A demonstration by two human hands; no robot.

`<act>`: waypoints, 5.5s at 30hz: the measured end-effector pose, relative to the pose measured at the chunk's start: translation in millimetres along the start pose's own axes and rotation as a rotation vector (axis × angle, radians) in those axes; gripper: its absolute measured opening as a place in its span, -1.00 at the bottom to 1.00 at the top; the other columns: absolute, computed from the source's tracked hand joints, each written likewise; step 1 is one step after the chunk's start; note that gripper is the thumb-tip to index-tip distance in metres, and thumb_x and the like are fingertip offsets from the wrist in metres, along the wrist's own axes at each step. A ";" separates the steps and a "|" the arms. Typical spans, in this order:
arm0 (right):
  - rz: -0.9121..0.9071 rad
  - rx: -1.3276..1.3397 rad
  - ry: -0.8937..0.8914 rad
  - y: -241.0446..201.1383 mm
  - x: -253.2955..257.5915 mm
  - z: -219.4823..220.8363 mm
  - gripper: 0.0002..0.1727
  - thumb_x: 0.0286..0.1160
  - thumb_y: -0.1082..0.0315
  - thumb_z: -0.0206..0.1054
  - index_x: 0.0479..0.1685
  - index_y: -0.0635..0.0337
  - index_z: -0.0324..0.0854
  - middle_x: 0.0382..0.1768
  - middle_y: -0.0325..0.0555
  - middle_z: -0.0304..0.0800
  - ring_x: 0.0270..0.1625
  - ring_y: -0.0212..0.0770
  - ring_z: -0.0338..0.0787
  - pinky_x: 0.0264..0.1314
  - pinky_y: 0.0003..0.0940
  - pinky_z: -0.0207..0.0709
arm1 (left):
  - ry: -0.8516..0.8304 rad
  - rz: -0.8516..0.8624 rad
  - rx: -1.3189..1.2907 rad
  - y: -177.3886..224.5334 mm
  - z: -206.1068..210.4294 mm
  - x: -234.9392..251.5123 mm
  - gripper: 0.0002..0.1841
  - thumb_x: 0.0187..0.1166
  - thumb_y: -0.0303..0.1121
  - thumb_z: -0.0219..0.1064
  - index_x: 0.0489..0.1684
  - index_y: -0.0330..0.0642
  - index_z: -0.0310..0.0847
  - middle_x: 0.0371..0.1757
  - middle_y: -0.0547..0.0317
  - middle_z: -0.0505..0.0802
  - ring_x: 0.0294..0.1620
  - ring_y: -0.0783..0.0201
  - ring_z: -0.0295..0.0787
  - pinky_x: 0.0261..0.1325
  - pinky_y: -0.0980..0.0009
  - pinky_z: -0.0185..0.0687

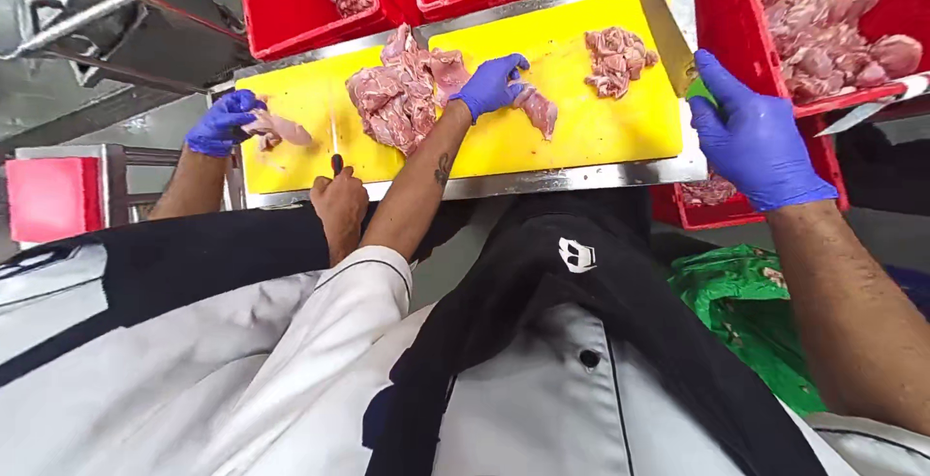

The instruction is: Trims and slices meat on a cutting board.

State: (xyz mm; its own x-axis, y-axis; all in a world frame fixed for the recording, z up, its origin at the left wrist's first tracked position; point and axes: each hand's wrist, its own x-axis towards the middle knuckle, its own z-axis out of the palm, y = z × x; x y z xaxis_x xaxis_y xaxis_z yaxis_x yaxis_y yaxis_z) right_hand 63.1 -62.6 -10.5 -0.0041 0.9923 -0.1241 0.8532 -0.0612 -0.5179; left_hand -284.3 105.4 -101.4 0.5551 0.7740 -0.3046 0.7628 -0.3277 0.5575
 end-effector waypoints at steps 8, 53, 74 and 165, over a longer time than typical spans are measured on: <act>0.077 0.307 -0.277 20.8 -16.8 91.0 -0.43 0.84 0.08 0.05 0.83 -0.40 0.23 -0.20 0.04 0.82 -0.38 -0.05 0.76 -0.27 0.07 0.67 | -0.092 0.151 -0.051 6.5 5.4 -25.1 -0.68 0.62 -0.17 0.34 -0.09 -0.33 0.65 -0.21 -0.12 0.79 -0.12 -0.02 0.77 0.07 -0.04 0.66; -0.094 0.029 -0.334 -78.9 -32.0 80.8 -0.37 0.86 0.16 0.00 0.91 -0.27 0.05 -0.31 0.08 0.77 -0.40 0.06 0.75 -0.33 0.17 0.61 | 0.585 -0.163 -0.287 6.9 62.8 -78.0 -0.59 0.42 -0.37 0.26 0.24 -0.25 0.74 0.19 0.00 0.88 0.30 0.16 0.80 0.42 0.19 0.66; -0.085 -0.089 -0.343 -66.6 -28.9 69.1 -0.38 0.86 0.16 0.00 0.90 -0.27 0.09 -0.37 0.12 0.77 -0.41 0.13 0.75 -0.34 0.22 0.59 | 0.481 -0.030 -0.298 27.8 71.4 -52.0 -0.63 0.43 -0.19 0.45 0.08 -0.22 0.79 0.15 -0.01 0.85 0.28 0.12 0.76 0.43 0.16 0.62; -0.078 0.252 -0.429 -41.3 -28.2 119.4 -0.43 0.85 0.07 -0.03 0.83 -0.26 0.27 -0.16 -0.07 0.86 -0.33 -0.18 0.79 -0.14 -0.09 0.72 | 0.062 -0.327 0.518 -53.7 -60.4 -36.9 -0.63 0.37 -0.20 0.52 0.07 -0.19 0.78 0.18 -0.21 0.84 0.46 -0.32 0.59 0.56 -0.35 0.32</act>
State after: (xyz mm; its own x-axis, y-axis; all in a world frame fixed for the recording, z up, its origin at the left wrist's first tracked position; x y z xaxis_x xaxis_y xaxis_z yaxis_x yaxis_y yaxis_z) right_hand -34.3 -100.9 -86.7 -0.3217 0.8644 -0.3864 0.6898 -0.0657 -0.7211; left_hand -365.8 127.2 -73.4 0.2563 0.9039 -0.3425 0.9611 -0.2762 -0.0097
